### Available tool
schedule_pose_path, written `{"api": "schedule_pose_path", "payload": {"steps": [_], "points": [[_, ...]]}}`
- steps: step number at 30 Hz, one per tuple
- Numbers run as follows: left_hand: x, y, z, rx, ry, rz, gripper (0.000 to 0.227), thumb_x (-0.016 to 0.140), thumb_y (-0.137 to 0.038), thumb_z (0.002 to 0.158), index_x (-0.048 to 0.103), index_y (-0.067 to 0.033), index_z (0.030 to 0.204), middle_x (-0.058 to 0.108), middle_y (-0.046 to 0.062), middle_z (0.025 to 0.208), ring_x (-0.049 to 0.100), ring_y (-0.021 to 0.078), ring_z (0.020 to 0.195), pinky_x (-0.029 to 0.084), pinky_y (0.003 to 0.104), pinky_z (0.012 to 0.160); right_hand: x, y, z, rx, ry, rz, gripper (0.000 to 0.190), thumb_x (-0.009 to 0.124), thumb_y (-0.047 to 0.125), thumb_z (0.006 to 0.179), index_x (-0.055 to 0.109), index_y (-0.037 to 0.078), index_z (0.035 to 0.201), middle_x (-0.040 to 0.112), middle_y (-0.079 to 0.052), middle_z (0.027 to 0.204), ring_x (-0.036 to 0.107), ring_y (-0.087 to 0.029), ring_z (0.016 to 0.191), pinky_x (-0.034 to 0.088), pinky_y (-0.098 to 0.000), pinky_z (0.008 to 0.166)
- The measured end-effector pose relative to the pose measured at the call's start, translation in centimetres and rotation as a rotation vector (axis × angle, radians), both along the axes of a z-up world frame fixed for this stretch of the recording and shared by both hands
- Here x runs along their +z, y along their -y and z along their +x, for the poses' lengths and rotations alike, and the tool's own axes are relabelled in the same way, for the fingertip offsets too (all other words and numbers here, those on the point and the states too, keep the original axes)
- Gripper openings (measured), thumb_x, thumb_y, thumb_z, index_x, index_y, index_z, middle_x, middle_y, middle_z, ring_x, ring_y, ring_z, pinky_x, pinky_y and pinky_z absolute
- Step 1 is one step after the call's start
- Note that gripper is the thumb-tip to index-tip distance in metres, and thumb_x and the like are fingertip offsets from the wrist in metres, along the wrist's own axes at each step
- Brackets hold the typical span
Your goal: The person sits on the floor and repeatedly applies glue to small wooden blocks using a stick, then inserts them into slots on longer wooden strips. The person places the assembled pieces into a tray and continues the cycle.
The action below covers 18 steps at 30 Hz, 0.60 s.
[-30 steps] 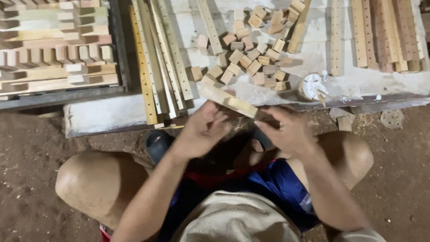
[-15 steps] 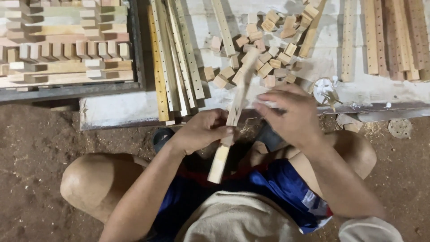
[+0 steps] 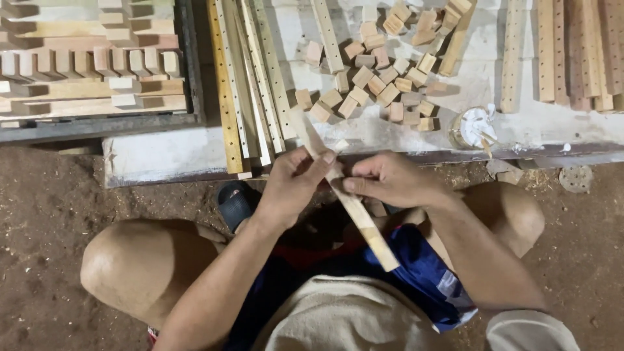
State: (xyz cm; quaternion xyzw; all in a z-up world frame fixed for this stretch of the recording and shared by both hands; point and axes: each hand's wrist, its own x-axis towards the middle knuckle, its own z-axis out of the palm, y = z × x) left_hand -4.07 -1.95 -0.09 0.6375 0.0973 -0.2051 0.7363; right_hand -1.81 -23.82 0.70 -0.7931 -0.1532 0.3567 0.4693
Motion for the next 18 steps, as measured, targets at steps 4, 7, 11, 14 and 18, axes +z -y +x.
{"api": "schedule_pose_path", "payload": {"steps": [4, 7, 11, 14, 18], "points": [[2.2, -0.8, -1.0, 0.106, -0.019, 0.080, 0.037, 0.061, -0.029, 0.100, 0.068, 0.0033, 0.115, 0.075, 0.013, 0.095, 0.069, 0.0196, 0.086, 0.064, 0.031, 0.069, 0.3, 0.5, 1.4, -0.182, 0.258, -0.123, 0.021, 0.067, 0.024, 0.097, 0.080, 0.008, 0.093, 0.077, -0.009, 0.071, 0.071, -0.017, 0.071, 0.055, -0.0359, 0.070], [1.9, -1.2, -0.8, 0.088, -0.043, 0.025, 0.038, 0.055, -0.025, 0.104, 0.061, 0.0047, 0.125, 0.070, 0.025, 0.113, 0.070, 0.0346, 0.110, 0.065, 0.047, 0.081, -1.5, 0.2, 1.9, -0.220, 0.539, -0.133, 0.043, 0.085, 0.012, 0.081, 0.077, 0.013, 0.123, 0.078, -0.014, 0.095, 0.072, -0.030, 0.086, 0.057, -0.0374, 0.076], [1.0, -0.4, -0.8, 0.120, -0.053, -0.109, 0.044, 0.054, -0.010, 0.101, 0.044, 0.0108, 0.139, 0.063, 0.023, 0.116, 0.067, 0.0269, 0.108, 0.064, 0.034, 0.079, -5.4, -0.4, 3.7, -0.096, 0.626, -0.074, 0.039, 0.075, 0.002, 0.081, 0.075, 0.009, 0.119, 0.073, -0.019, 0.120, 0.068, -0.034, 0.095, 0.057, -0.0410, 0.078], [0.5, 0.3, -0.7, 0.116, -0.030, -0.192, 0.049, 0.054, -0.004, 0.100, 0.038, 0.0093, 0.144, 0.062, 0.027, 0.118, 0.067, 0.0317, 0.110, 0.064, 0.039, 0.084, -4.5, -0.2, 3.6, -0.225, 0.622, 0.059, 0.030, 0.084, 0.006, 0.076, 0.076, 0.003, 0.104, 0.073, -0.022, 0.120, 0.070, -0.034, 0.098, 0.058, -0.0392, 0.077], [-1.7, 2.5, -1.0, 0.127, -0.016, -0.230, 0.044, 0.060, -0.005, 0.097, 0.047, 0.0005, 0.139, 0.059, 0.010, 0.108, 0.065, 0.0165, 0.096, 0.066, 0.034, 0.080, -3.4, 2.4, 2.2, -0.517, 0.460, 0.444, 0.034, 0.084, -0.013, 0.068, 0.062, -0.015, 0.094, 0.059, -0.036, 0.131, 0.070, -0.039, 0.109, 0.061, -0.0404, 0.086]]}}
